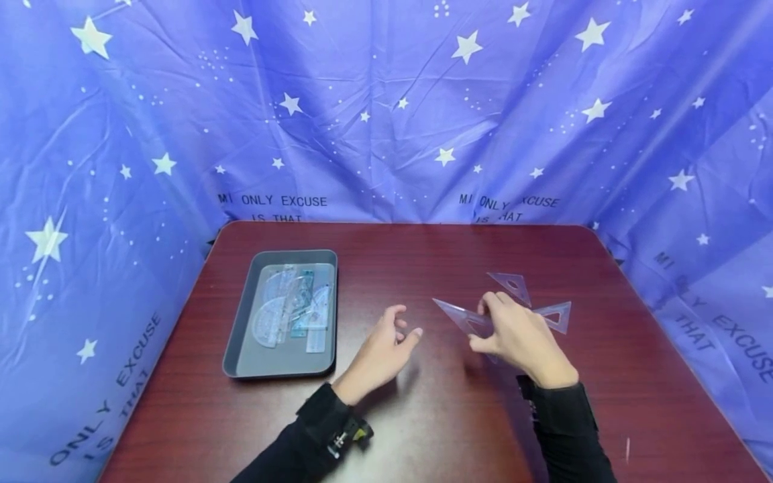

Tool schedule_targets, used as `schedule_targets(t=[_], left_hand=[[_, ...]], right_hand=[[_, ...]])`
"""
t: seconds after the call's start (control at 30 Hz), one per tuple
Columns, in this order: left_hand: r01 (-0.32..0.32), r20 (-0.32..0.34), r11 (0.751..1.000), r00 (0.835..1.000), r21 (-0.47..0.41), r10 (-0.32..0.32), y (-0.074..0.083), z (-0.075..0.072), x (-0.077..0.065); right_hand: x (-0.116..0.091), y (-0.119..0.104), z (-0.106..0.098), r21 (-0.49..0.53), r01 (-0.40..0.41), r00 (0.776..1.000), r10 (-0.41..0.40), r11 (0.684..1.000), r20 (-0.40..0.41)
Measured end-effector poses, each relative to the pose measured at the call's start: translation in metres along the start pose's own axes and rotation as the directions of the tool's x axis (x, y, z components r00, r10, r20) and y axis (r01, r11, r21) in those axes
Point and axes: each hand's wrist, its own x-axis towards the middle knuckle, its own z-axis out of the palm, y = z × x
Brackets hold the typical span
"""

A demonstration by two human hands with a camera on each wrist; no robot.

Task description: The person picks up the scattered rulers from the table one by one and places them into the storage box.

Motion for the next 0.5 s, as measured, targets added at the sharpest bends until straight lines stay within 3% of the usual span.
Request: schedule_targets(t=[0.07, 0.17, 0.3, 0.5], left_hand=[[0.033, 0.026, 0.994, 0.999, -0.103, -0.03, -0.003, 0.009, -0.001], [0.069, 0.062, 0.957, 0.997, -0.283, -0.053, -0.006, 0.019, -0.002], [0.059, 0.071, 0.861, 0.997, -0.505, -0.027, -0.008, 0.029, -0.003], [0.047, 0.023, 0.734, 0.999, -0.678, -0.043, -0.009, 0.037, -0.002]], right_hand=[[0.003, -0.012, 0.003, 0.003, 0.036, 0.999, -0.036, 0.999, -0.02], [0.006, -0.027, 0.007, 0.005, 0.084, 0.995, -0.084, 0.996, -0.052], [0.009, -0.042, 0.013, 0.014, 0.129, 0.988, -0.128, 0.992, -0.087], [0.012, -0.058, 0.022, 0.047, 0.148, 0.982, -0.141, 0.988, -0.122]])
